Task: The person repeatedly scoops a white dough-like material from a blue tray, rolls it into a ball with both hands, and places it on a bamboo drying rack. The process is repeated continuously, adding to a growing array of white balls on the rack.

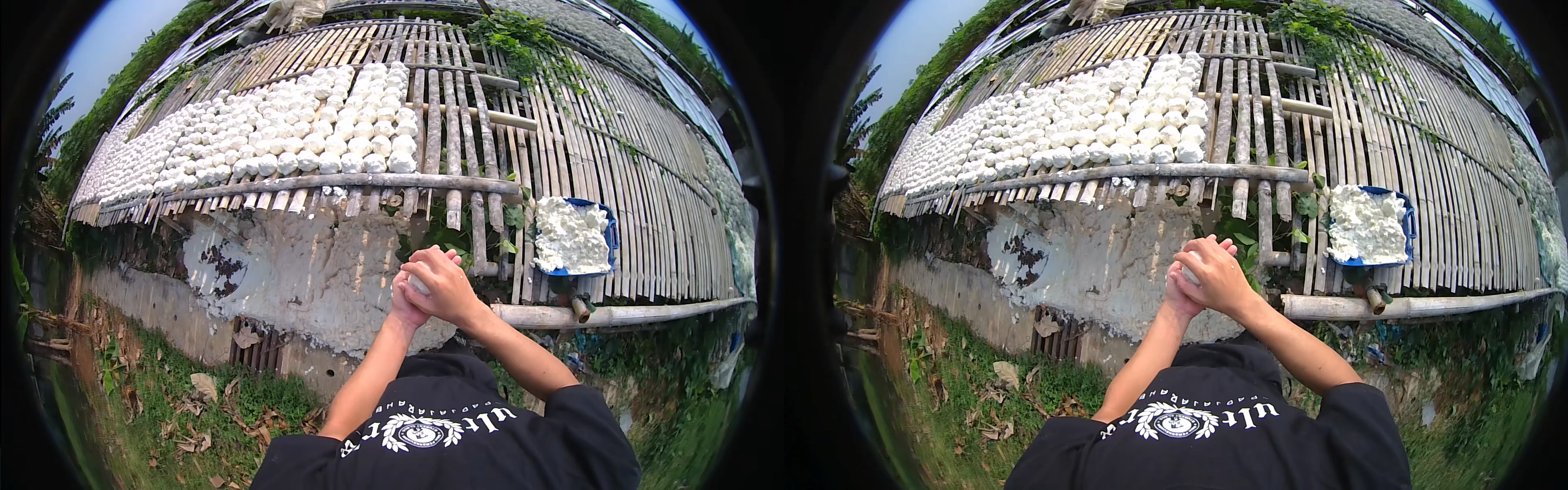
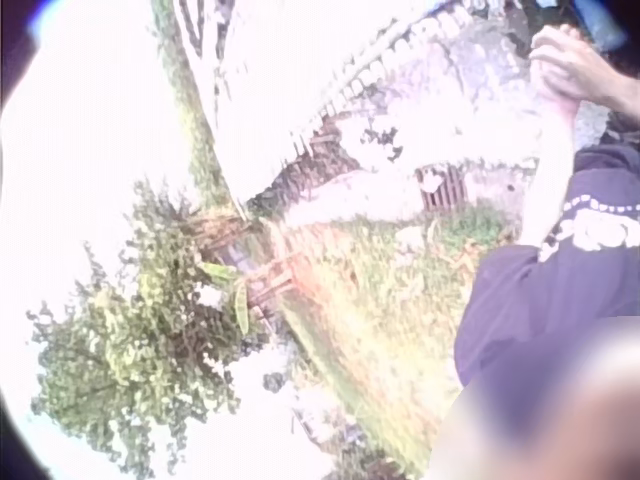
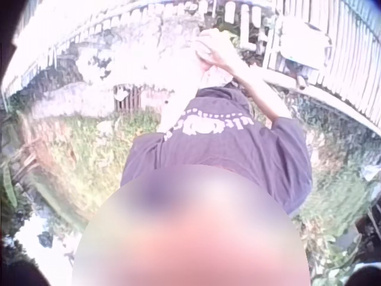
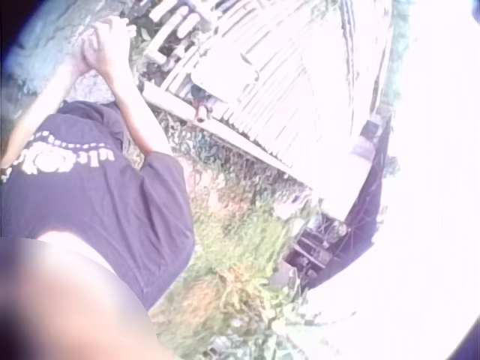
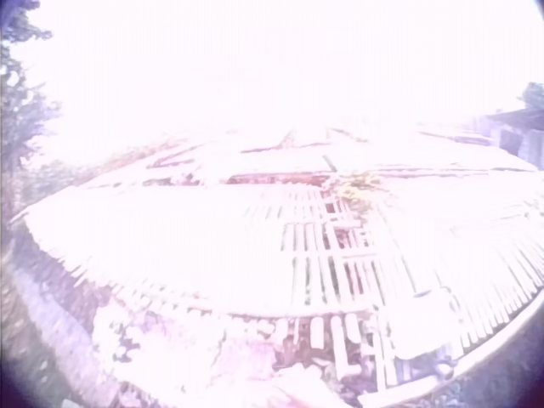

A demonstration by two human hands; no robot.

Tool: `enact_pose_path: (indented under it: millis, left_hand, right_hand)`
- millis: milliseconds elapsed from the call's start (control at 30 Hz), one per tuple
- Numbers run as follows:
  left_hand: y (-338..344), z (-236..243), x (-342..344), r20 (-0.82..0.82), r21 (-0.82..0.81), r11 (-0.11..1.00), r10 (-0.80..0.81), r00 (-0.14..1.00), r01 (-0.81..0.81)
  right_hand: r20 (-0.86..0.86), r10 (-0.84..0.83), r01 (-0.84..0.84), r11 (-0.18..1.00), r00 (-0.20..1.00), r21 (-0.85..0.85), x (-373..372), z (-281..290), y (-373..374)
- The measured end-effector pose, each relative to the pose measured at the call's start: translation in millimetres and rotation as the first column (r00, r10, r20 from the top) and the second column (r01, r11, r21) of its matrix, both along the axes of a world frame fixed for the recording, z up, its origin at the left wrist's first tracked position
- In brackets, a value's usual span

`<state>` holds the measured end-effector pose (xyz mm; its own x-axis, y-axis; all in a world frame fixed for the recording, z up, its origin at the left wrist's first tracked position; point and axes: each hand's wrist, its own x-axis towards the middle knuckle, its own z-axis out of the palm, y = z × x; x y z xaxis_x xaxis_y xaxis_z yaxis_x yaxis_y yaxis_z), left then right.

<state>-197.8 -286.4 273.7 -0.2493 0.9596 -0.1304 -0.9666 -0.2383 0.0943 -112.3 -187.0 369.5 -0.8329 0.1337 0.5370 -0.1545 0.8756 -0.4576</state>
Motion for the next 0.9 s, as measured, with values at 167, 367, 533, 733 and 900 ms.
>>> enact_pose_path:
  millis: [167, 367, 533, 733, 900]
  left_hand:
    - [7, -7, -7, 0.089, 0.047, 0.994, -0.107, 0.99, 0.103]
    - [45, -4, -28, 0.265, -0.018, 0.985, -0.161, 0.951, 0.172]
    - [141, -6, -61, -0.246, -0.333, 0.933, -0.227, 0.942, 0.138]
    - [281, -53, -140, -0.828, -0.02, 0.816, -0.338, -0.448, -0.578]
    - [324, -87, -170, -0.501, 0.108, 0.71, -0.566, -0.655, -0.696]
  right_hand:
    - [0.097, 0.197, -0.198, 0.98, 0.976, -0.001, 1, -9, 13]
    - [0.125, 0.12, -0.111, 0.991, 0.985, -0.074, 2, -16, 60]
    - [0.052, -0.204, 0.182, 0.695, 0.978, -0.696, -4, -40, 124]
    - [0.311, -0.104, 0.27, -0.293, 0.945, -0.917, -39, -41, 239]
    - [0.361, -0.052, 0.365, 0.115, 0.931, -0.924, -128, -57, 331]
